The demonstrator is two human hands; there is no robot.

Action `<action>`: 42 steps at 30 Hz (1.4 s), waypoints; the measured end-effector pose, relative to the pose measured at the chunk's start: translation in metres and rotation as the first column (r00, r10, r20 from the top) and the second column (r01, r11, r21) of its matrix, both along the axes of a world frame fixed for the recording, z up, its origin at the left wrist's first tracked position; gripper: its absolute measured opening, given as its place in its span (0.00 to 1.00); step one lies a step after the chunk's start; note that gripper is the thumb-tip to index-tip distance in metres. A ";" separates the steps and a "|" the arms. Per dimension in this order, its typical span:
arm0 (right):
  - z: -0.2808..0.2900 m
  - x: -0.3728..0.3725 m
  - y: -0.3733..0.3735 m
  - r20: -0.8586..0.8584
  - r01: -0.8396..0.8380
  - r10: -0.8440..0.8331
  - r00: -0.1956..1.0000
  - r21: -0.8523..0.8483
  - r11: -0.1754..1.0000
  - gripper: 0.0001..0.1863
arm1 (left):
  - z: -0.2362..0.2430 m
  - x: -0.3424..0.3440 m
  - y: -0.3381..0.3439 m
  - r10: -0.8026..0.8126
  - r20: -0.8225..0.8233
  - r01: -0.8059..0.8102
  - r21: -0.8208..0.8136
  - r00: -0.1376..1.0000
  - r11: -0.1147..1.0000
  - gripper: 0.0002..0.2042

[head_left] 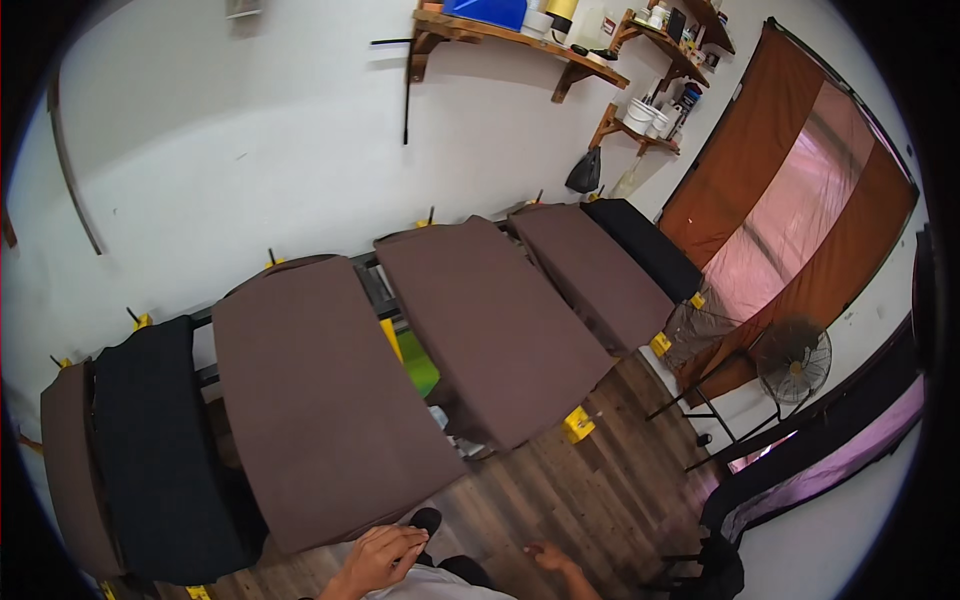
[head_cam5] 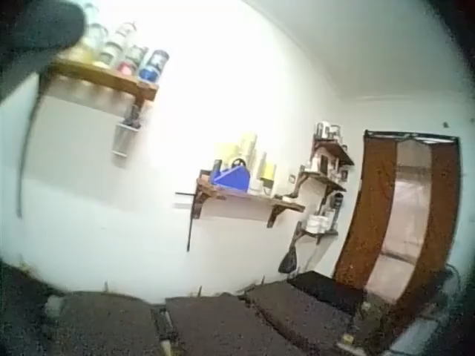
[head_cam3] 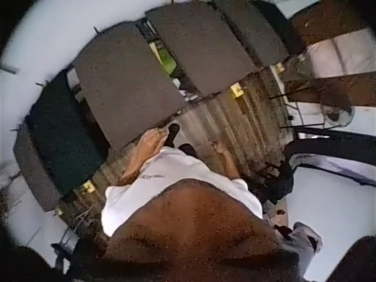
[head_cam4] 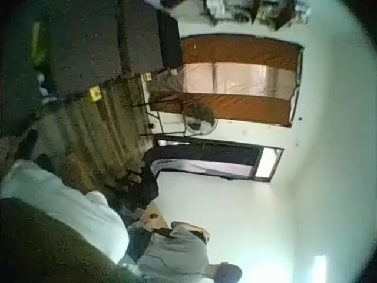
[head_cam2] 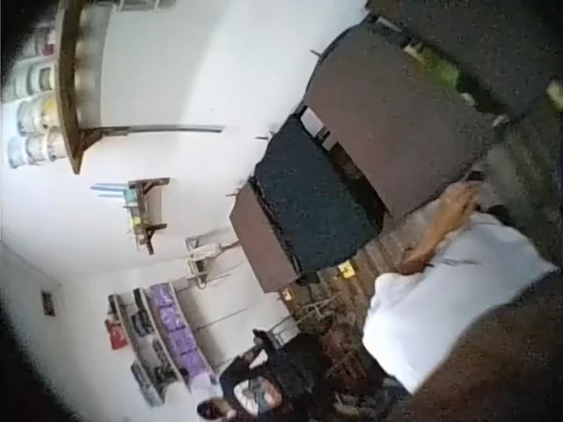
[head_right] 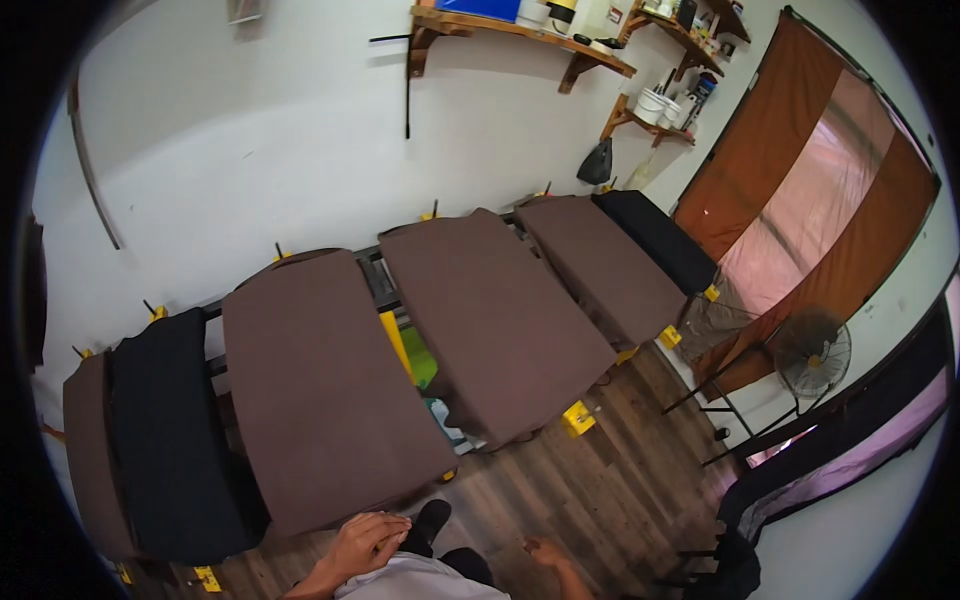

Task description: Using a squeegee to apply white ink to a t-shirt through a screen printing frame.

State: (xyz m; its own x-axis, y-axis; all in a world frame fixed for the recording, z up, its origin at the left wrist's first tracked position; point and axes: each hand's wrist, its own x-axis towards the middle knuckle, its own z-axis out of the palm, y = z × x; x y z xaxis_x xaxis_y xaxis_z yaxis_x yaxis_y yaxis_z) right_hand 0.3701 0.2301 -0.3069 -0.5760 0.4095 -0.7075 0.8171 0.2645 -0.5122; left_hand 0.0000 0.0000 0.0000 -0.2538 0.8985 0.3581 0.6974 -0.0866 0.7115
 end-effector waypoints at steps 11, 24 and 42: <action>-0.125 0.135 0.176 0.377 0.200 -0.078 0.923 -0.296 0.934 0.16 | -0.029 0.109 0.268 0.015 0.084 -0.008 -0.084 0.996 0.996 0.27; -0.200 0.087 0.410 0.138 0.396 -0.380 0.915 -0.488 0.778 0.17 | -0.162 0.189 0.468 0.593 0.242 -0.640 0.319 0.768 0.699 0.08; -0.454 -0.159 0.395 -0.119 0.053 -0.521 0.845 -0.951 0.304 0.32 | -0.232 0.189 0.463 0.800 -0.522 -0.422 0.680 0.295 0.600 0.13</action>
